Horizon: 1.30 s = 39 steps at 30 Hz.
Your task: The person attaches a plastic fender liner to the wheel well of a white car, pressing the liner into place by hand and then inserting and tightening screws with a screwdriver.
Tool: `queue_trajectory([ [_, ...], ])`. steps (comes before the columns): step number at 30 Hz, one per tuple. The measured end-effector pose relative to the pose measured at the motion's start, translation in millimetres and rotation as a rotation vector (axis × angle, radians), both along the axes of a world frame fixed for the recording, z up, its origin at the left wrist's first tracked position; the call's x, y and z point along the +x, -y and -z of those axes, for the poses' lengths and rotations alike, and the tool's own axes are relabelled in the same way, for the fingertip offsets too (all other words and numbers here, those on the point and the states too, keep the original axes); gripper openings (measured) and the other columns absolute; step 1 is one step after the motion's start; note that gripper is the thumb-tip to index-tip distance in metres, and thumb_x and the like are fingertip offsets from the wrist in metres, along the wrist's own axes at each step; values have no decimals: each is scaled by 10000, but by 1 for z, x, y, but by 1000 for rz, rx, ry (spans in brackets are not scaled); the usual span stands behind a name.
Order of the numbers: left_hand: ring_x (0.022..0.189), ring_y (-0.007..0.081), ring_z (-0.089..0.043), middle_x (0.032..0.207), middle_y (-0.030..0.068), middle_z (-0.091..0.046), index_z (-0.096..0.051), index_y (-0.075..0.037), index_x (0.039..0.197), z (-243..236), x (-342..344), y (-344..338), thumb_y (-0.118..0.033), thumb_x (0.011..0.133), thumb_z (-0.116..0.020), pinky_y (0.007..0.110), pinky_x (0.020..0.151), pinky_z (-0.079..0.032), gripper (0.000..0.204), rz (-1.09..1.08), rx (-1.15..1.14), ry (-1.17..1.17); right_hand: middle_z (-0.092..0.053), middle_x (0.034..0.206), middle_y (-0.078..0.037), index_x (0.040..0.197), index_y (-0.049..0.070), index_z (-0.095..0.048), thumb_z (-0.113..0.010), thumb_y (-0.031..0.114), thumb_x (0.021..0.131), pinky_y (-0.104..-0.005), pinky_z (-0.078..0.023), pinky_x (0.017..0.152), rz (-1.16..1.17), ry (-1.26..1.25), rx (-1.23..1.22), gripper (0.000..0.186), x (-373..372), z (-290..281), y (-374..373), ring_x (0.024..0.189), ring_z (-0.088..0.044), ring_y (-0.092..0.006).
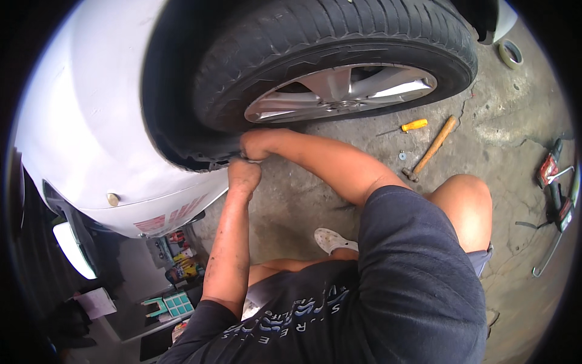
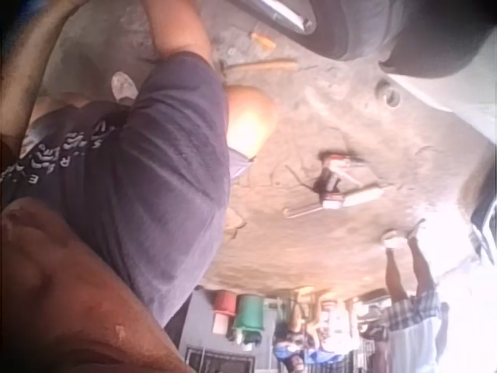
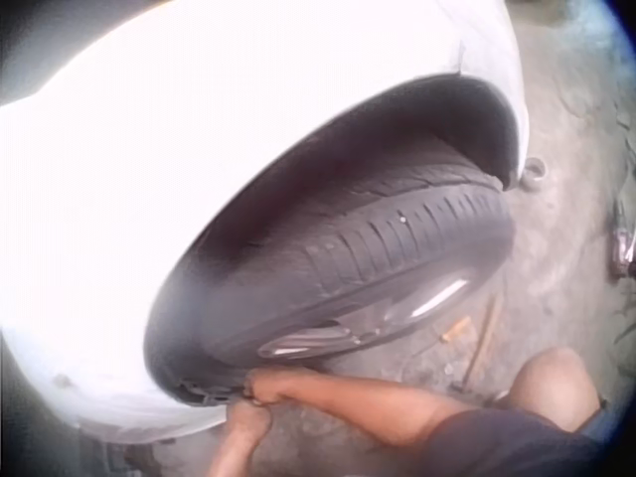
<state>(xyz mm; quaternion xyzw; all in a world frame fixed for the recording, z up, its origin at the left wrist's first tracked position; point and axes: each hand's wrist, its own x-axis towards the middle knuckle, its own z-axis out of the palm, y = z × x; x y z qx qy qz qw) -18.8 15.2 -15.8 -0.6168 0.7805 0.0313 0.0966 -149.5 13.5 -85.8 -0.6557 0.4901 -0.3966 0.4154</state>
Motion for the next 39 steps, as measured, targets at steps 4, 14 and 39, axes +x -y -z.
queue_trajectory([
  [4, 1172, 481, -707, 1126, 379, -729, -748, 113, 1080, -3, -4, -3, -122, 860, -646, 510, 987, -562, 337, -12, 32, -5, -792, 1068, -206, 1115, 62, -813, -661, 211, 939, -487, -554, 889, 37, 186, 103, 277, 11, 14, 7, 1019, -750, -370],
  [14, 1221, 471, -695, 1241, 357, -717, -718, 124, 1184, 1, -15, -11, -156, 862, -644, 504, 1038, -558, 433, 2, -72, 107, -790, 1044, -189, 1117, 86, -799, -648, 247, 972, -489, -552, 883, 41, 86, -41, 264, 5, 28, 14, 966, -738, -376],
  [39, 1129, 446, -735, 1115, 350, -741, -769, 77, 1116, 28, 6, 20, -92, 852, -624, 482, 973, -571, 345, -119, 141, -152, -770, 1115, -243, 1050, 57, -803, -675, 190, 874, -510, -557, 911, 148, 226, -49, 255, 13, 31, 6, 1037, -738, -414],
])
